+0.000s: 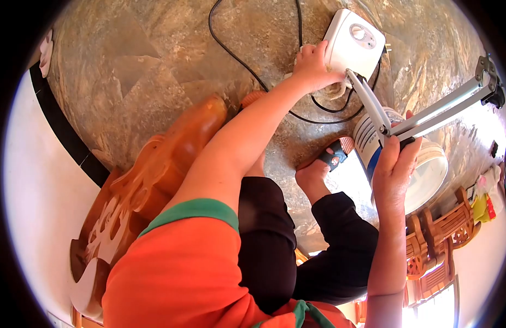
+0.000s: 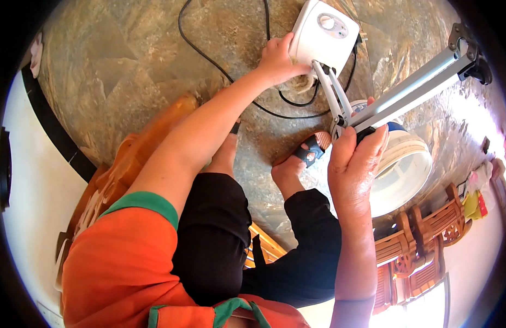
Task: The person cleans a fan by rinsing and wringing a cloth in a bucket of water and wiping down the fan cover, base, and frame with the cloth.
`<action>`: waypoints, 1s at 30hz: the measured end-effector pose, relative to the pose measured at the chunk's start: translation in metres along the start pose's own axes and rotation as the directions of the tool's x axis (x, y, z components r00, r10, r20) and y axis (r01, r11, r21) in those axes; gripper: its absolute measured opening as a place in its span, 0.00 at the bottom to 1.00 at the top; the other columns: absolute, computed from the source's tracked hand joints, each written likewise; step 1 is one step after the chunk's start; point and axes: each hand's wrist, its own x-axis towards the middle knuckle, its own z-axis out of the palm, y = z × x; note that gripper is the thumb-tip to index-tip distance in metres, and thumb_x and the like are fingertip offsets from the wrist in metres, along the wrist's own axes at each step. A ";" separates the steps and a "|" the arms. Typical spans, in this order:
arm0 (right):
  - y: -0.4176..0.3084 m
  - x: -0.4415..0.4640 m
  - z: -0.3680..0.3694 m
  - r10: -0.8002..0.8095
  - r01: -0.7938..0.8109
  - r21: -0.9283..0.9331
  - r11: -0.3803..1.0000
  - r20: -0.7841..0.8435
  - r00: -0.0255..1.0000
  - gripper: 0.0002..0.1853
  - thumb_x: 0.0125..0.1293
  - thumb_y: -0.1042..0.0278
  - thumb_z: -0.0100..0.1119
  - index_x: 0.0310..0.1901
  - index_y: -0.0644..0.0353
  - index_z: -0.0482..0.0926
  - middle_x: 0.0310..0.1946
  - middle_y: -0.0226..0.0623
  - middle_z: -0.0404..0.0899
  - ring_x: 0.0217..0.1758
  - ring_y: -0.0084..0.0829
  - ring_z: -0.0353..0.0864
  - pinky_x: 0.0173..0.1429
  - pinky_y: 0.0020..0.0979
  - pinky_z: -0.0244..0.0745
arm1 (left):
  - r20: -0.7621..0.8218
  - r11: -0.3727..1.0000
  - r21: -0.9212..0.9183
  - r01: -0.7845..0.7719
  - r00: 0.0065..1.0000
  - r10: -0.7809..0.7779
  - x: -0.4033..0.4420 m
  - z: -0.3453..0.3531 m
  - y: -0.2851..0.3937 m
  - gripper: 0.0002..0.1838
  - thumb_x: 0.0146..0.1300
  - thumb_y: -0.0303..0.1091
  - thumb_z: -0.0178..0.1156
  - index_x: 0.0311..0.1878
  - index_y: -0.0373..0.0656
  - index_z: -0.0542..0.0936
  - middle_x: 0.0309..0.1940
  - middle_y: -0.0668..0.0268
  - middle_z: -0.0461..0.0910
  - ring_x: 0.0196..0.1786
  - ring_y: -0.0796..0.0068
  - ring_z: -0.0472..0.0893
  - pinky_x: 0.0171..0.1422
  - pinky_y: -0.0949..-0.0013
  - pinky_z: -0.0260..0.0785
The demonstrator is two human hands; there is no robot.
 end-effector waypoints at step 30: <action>0.003 -0.001 -0.004 0.033 -0.032 -0.008 0.999 0.035 0.999 0.25 0.62 0.76 0.45 0.61 0.71 0.59 0.51 0.56 0.66 0.53 0.48 0.68 0.60 0.42 0.62 | 0.388 0.935 -0.228 0.273 0.906 -0.170 -0.017 -0.040 0.030 0.14 0.54 0.32 0.57 0.43 0.37 0.80 0.34 0.55 0.82 0.36 0.63 0.83 0.43 0.59 0.74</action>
